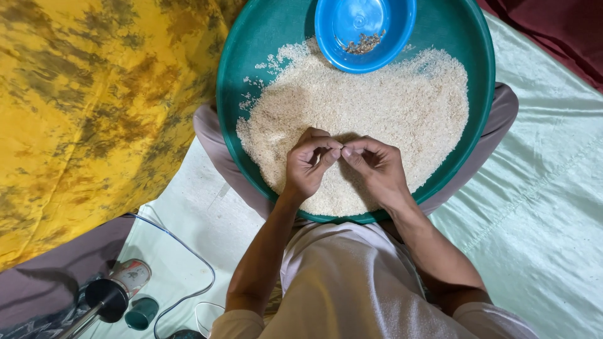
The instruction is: The person sorts rice by hand, removing debris from the rice and placing it into a separate bowl, then shifting the rice in a basin to continue the process.
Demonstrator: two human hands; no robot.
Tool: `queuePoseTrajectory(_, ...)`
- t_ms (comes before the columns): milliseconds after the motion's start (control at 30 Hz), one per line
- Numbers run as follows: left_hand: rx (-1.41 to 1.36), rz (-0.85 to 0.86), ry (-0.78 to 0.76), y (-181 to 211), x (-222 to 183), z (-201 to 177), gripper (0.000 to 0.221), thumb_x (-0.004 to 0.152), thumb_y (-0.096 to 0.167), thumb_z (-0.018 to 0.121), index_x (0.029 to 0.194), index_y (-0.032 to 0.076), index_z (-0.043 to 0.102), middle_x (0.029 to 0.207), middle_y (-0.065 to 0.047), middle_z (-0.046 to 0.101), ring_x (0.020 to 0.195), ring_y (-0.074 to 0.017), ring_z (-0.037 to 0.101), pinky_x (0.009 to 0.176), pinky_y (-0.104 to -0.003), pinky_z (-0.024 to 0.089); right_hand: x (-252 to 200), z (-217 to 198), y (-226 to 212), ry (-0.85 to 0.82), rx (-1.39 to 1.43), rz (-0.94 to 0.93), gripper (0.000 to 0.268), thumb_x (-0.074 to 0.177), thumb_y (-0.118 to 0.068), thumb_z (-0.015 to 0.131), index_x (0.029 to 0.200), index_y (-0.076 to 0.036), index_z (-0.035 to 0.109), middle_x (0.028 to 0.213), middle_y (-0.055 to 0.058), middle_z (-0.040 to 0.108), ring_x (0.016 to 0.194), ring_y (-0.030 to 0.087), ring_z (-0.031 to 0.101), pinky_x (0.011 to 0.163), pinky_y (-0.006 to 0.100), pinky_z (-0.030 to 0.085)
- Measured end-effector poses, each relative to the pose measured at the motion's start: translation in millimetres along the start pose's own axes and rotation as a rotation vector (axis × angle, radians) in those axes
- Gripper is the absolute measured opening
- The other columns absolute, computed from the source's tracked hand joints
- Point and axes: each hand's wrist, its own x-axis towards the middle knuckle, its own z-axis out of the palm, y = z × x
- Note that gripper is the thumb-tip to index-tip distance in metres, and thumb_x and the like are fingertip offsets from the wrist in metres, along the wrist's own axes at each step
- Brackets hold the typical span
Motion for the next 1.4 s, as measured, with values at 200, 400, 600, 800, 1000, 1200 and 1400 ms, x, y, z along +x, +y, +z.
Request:
queuePoseTrajectory(200, -0.045, 0.045, 0.012, -7.5, 2.2, -4.1, 0.009, 0.094, 0.005, 0.075, 0.1, -0.002, 0.076, 0.093, -0.008, 0.055, 0.073, -0.0074, 0.049, 0.063, -0.022, 0.044, 5.4, 2.7, -4.1, 0.029, 0.078, 0.068, 0.007, 0.089, -0.004, 0.081, 0.093, 0.0, 0.078, 0.076, 0.004, 0.066, 0.081, 0.01, 0.06, 0.081, 0.03, 0.053)
queuePoseTrajectory(400, -0.094, 0.055, 0.012, -15.6, -2.4, -8.1, 0.012, 0.093, 0.006, 0.076, 0.101, -0.003, 0.077, 0.091, -0.009, 0.055, 0.071, -0.0078, 0.051, 0.064, -0.024, 0.045, 4.0, 10.2, -15.9, 0.047, 0.134, 0.118, 0.002, 0.09, -0.001, 0.077, 0.091, 0.001, 0.077, 0.074, 0.006, 0.066, 0.079, 0.011, 0.061, 0.079, 0.028, 0.052)
queuePoseTrajectory(600, -0.396, -0.064, 0.059, -20.9, -12.8, 5.7, 0.013, 0.1, 0.002, 0.065, 0.107, -0.006, 0.071, 0.093, -0.012, 0.059, 0.085, -0.0164, 0.063, 0.078, -0.031, 0.053, 2.1, 15.1, -16.7, 0.035, 0.121, 0.145, 0.006, 0.093, -0.002, 0.07, 0.089, 0.0, 0.074, 0.075, 0.005, 0.065, 0.082, 0.01, 0.06, 0.081, 0.027, 0.051)
queuePoseTrajectory(800, -0.62, -0.292, 0.14, -29.9, -27.6, 11.4, 0.015, 0.103, 0.004, 0.059, 0.111, -0.007, 0.063, 0.091, -0.011, 0.06, 0.084, -0.011, 0.058, 0.081, -0.028, 0.052, 2.9, 15.9, -13.1, 0.044, 0.196, 0.146, 0.008, 0.095, -0.003, 0.067, 0.09, 0.0, 0.072, 0.078, 0.008, 0.068, 0.08, 0.012, 0.063, 0.078, 0.026, 0.05)
queuePoseTrajectory(1000, -0.528, -0.368, 0.19, -4.3, -16.3, 21.8, 0.016, 0.103, 0.005, 0.059, 0.113, -0.005, 0.066, 0.092, -0.01, 0.062, 0.088, -0.0115, 0.056, 0.067, -0.018, 0.04, 5.6, 15.2, -11.6, 0.062, 0.282, 0.149, 0.008, 0.097, -0.005, 0.064, 0.093, 0.0, 0.069, 0.084, 0.009, 0.07, 0.08, 0.012, 0.066, 0.077, 0.026, 0.051)
queuePoseTrajectory(1200, -0.024, -0.183, 0.141, 5.3, -2.5, 19.9, 0.013, 0.101, 0.009, 0.066, 0.109, 0.0, 0.072, 0.084, -0.009, 0.061, 0.074, -0.0099, 0.05, 0.061, -0.024, 0.041, 9.9, 10.4, -1.5, 0.133, 0.165, 0.063, 0.006, 0.098, -0.002, 0.067, 0.093, 0.001, 0.069, 0.086, 0.011, 0.069, 0.083, 0.015, 0.064, 0.08, 0.026, 0.051)
queuePoseTrajectory(1400, 0.348, 0.009, 0.172, -12.6, 42.1, 23.4, 0.014, 0.1, 0.015, 0.069, 0.103, 0.004, 0.076, 0.078, -0.004, 0.061, 0.063, -0.0102, 0.049, 0.053, -0.024, 0.04, 49.4, 6.2, -8.4, 0.161, 0.197, 0.037, 0.011, 0.104, 0.0, 0.058, 0.098, 0.001, 0.067, 0.09, 0.012, 0.068, 0.081, 0.018, 0.064, 0.082, 0.031, 0.052)
